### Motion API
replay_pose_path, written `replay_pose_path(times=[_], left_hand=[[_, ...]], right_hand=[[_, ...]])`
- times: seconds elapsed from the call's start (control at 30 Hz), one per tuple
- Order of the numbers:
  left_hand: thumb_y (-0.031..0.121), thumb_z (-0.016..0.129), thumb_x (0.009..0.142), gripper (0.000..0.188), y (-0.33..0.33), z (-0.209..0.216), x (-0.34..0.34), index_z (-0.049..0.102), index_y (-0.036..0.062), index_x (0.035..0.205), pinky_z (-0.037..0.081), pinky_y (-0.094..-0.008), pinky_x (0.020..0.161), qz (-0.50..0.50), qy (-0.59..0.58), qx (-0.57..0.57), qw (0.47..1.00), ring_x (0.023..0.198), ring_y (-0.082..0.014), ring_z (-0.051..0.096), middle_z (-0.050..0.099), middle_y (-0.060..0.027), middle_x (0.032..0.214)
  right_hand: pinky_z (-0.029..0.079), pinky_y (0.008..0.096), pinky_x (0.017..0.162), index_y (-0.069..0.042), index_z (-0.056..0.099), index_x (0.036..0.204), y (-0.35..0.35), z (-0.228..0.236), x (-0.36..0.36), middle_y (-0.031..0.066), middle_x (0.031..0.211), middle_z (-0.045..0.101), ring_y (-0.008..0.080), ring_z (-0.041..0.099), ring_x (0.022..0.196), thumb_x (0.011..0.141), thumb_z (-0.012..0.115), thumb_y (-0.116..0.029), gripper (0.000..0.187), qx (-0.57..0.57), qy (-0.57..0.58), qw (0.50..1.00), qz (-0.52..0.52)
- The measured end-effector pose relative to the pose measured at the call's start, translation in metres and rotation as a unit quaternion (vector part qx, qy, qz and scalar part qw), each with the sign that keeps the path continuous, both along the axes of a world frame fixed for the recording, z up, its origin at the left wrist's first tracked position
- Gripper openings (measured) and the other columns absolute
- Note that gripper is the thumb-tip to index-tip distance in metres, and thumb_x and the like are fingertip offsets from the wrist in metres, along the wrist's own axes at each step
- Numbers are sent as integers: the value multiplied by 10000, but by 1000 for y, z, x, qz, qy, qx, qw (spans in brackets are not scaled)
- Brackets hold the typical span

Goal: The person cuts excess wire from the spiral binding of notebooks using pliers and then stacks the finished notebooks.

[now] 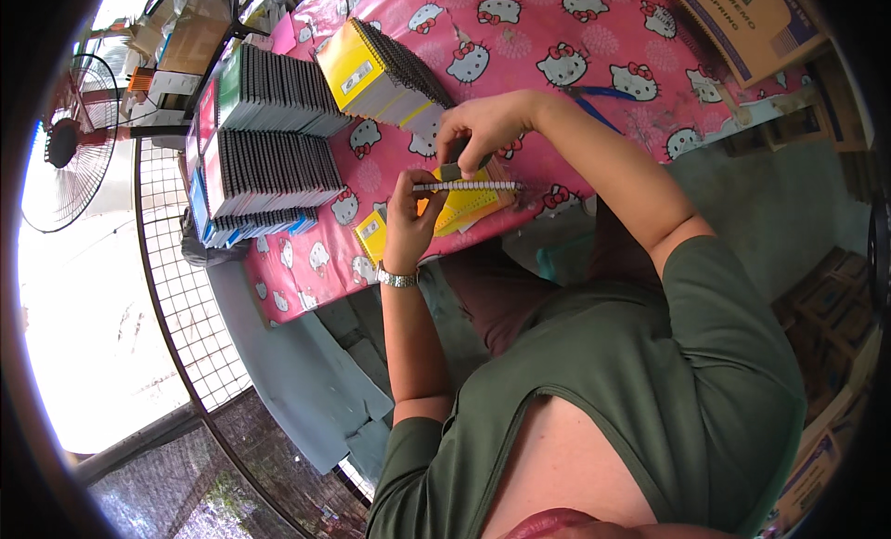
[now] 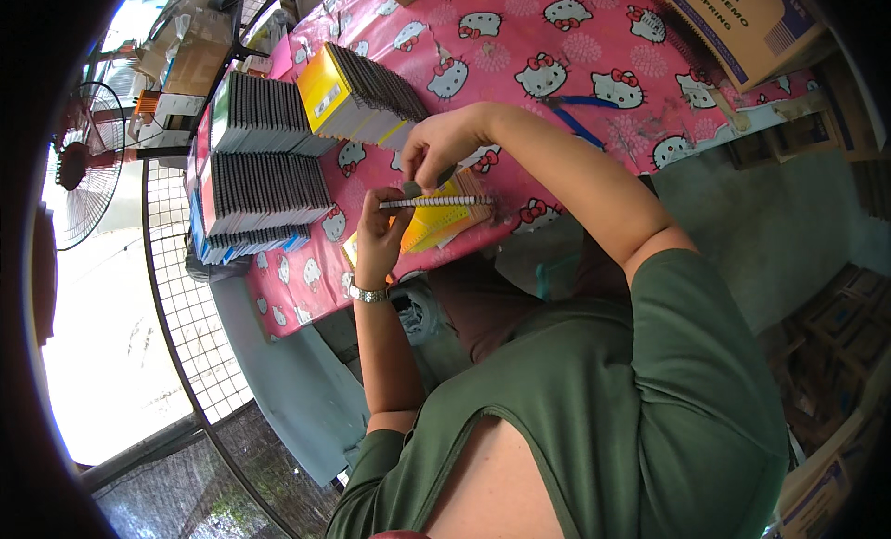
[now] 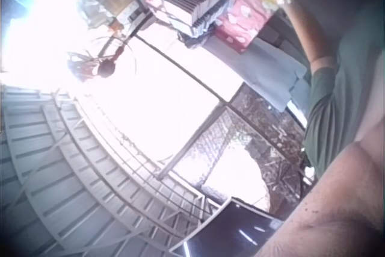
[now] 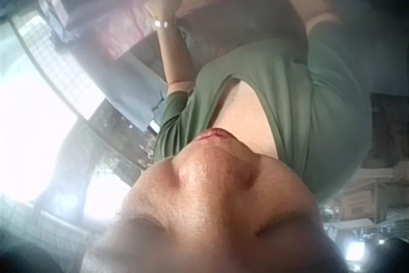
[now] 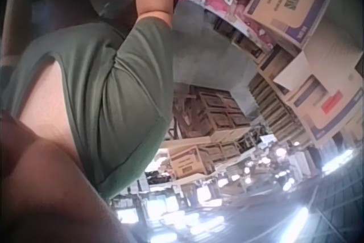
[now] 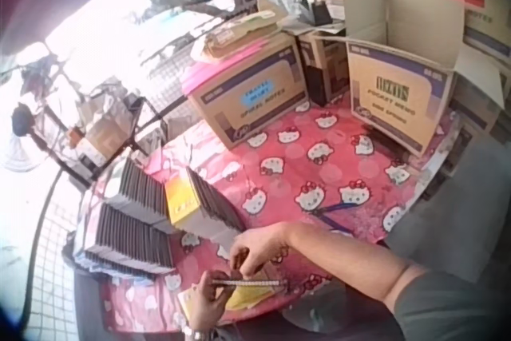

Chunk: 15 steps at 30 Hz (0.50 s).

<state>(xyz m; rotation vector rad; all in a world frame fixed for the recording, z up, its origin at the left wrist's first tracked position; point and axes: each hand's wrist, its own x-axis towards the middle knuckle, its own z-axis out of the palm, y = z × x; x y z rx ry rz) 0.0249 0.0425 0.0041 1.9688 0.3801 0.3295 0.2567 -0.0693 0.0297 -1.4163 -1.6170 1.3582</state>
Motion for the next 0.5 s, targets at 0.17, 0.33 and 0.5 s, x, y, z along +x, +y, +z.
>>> replay_pose_path(times=[0.17, 0.33, 0.5], left_hand=[[-44, 641, 913, 253, -2, 2, -4, 497, 10, 1115, 502, -244, 789, 6, 11, -60, 998, 941, -126, 632, 598, -66, 1017], [-22, 637, 925, 231, -7, 0, -12, 495, 0, 1105, 545, -260, 728, 107, -53, -74, 990, 874, -139, 656, 603, -72, 980], [104, 616, 982, 120, -21, -5, -22, 558, 0, 992, 506, -238, 587, 205, -73, -69, 974, 664, -102, 625, 594, -43, 841]], right_hand=[[473, 373, 915, -78, 724, 1094, -1, -8, 6, 105, 1106, 625, 228, 546, 1102, 718, 768, -256, 418, -42, 32, 999, -13], [448, 433, 1007, -175, 683, 1202, -44, -32, 59, 116, 1246, 561, 341, 515, 1167, 700, 822, -387, 562, 65, -370, 830, -413], [315, 503, 1139, -134, 310, 1525, -112, -89, 68, 213, 1516, 335, 435, 334, 1389, 808, 752, -473, 908, 183, -370, 759, -503]])
